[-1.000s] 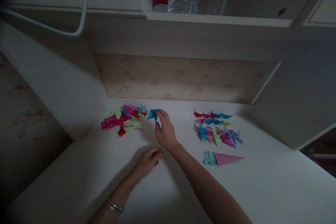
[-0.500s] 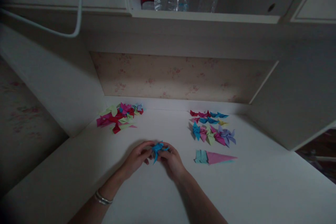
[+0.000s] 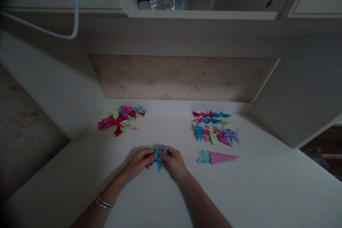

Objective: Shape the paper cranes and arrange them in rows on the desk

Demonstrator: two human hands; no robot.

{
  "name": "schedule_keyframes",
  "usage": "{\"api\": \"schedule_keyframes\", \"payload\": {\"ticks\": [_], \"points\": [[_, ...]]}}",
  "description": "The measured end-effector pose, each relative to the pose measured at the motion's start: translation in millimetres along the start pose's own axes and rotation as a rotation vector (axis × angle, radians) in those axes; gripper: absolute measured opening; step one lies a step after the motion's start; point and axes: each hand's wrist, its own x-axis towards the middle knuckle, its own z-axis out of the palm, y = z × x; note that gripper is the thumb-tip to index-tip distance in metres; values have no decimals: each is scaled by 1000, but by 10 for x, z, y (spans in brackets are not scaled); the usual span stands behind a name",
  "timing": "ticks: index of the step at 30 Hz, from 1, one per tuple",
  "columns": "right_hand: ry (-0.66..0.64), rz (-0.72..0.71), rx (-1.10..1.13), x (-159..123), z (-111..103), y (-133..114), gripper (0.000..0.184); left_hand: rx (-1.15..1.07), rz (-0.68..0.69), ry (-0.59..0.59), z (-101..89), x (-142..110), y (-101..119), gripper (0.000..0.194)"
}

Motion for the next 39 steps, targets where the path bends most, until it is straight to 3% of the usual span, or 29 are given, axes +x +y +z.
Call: {"api": "schedule_keyframes", "payload": {"ticks": [5, 13, 20, 27, 39], "points": [[15, 3, 33, -9, 21, -13, 30, -76, -19, 42, -23, 25, -9, 34], [-118, -4, -71, -22, 53, -38, 32, -302, -40, 104, -70, 19, -3, 35], [-88, 29, -73, -10, 23, -6, 29, -450, -19, 53, -66, 21, -23, 33], [39, 1, -70, 8, 17, 7, 32, -443, -51, -23, -63, 0, 23, 30], [79, -34, -99, 26, 10, 19, 30, -436, -58, 69, -49, 21, -29, 30]]}}
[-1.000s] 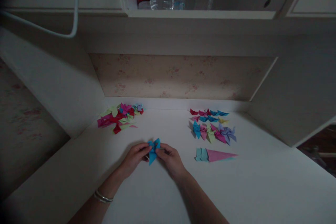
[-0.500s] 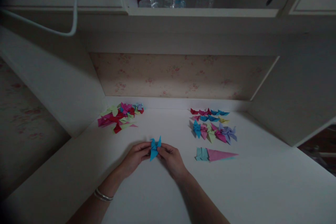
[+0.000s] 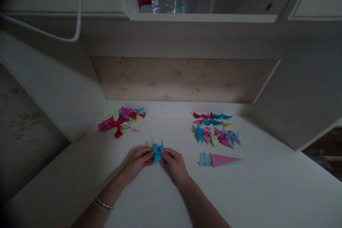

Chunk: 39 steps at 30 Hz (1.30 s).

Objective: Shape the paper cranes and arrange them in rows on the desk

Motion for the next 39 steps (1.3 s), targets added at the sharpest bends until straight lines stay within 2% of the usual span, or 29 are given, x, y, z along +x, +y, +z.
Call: {"api": "schedule_keyframes", "payload": {"ticks": [12, 19, 39], "points": [[-9, -23, -27, -32, 25, -48, 34, 117, 36, 3, 29, 21, -13, 36], [-16, -7, -26, -21, 20, -38, 34, 171, 74, 48, 50, 19, -5, 35], [-51, -10, -28, -17, 59, -32, 36, 135, 81, 101, 45, 52, -43, 37]]}}
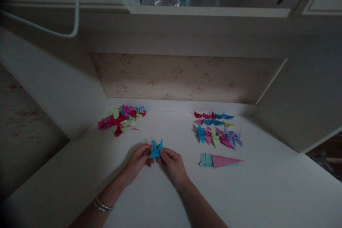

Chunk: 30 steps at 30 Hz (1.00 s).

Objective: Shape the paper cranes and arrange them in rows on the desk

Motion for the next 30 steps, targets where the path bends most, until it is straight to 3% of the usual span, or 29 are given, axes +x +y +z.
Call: {"api": "schedule_keyframes", "payload": {"ticks": [11, 18, 22, 30], "points": [[84, 30, -13, 12, -16, 43, 41, 17, 15, 17, 5, 21, -44, 39], [4, 67, -6, 13, -25, -4, 42, 41, 27, 64, 48, 44, -52, 40], [43, 89, -4, 18, -34, 22, 47, 53, 43, 62, 66, 42, -45, 41], [32, 35, -17, 18, -42, 83, 39, 79, 34, 60, 77, 7, -26, 41]]}}
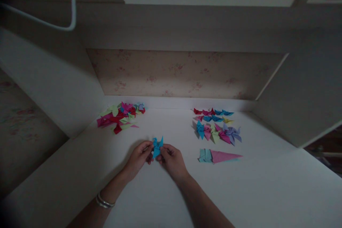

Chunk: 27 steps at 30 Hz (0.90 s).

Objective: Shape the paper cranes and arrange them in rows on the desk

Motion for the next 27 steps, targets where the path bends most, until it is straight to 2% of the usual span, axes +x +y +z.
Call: {"api": "schedule_keyframes", "payload": {"ticks": [13, 27], "points": [[53, -20, -83, -29, 33, -2, 41, -10, -9, -13, -25, -16, -7, 39], [31, -28, -95, -28, 25, 7, 40, -17, -19, -7, -17, -34, 32, 36]]}}
